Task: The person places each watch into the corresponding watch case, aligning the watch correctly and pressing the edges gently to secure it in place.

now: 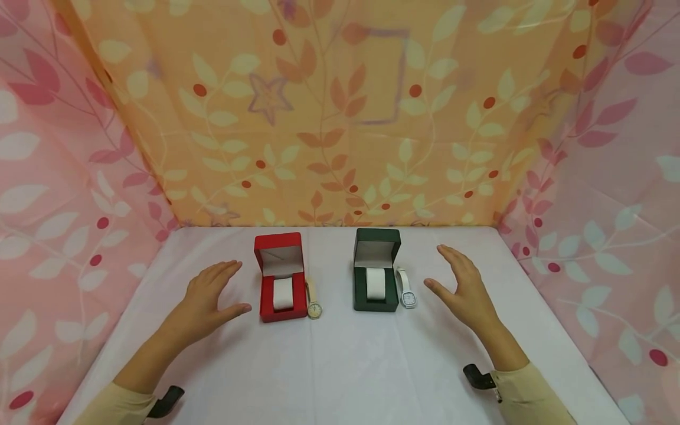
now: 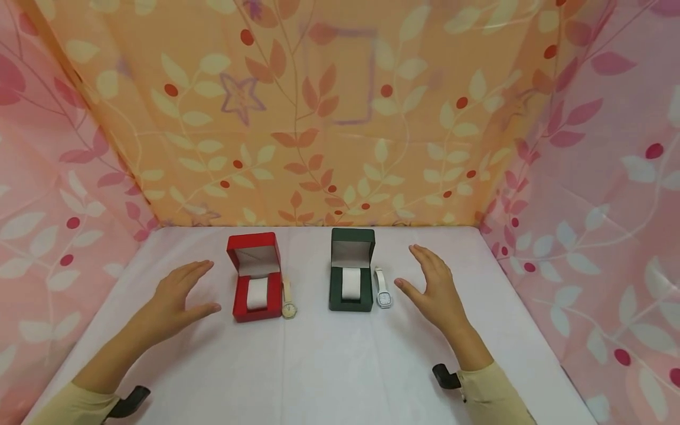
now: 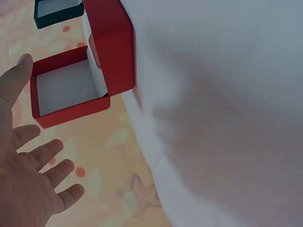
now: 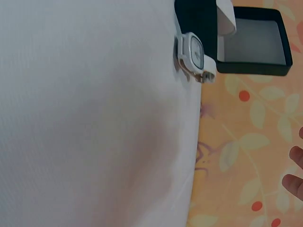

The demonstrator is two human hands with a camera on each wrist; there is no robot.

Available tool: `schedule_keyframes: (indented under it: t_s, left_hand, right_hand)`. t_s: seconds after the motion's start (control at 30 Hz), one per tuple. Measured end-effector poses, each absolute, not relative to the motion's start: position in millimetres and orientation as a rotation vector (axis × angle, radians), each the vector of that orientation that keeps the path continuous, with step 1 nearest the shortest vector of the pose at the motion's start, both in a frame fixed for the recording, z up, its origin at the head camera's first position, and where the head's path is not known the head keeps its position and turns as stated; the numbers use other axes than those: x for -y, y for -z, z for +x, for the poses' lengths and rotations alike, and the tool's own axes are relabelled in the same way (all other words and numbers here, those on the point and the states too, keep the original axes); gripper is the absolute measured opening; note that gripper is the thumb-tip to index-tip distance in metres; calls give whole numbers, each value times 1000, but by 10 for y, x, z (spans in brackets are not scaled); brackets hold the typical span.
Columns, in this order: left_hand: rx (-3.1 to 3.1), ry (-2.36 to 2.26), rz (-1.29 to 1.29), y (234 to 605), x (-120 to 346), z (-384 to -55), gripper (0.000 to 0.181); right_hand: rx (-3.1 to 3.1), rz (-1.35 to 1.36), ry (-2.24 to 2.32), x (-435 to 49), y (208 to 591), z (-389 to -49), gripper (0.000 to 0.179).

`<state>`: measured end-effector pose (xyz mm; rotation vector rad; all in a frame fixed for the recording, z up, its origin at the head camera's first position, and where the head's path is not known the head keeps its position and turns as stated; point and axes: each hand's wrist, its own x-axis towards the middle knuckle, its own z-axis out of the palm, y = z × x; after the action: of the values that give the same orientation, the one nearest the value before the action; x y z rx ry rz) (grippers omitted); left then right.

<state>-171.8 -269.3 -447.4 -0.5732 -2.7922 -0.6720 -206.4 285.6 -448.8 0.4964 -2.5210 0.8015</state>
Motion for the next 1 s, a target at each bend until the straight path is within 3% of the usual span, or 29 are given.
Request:
schedule_keyframes:
  t_s: [1.0]
  left_hand:
    - [2864, 809, -631, 4634, 2417, -1861, 90]
  right_hand:
    - [2506, 673, -938, -2330, 4542, -2032, 64]
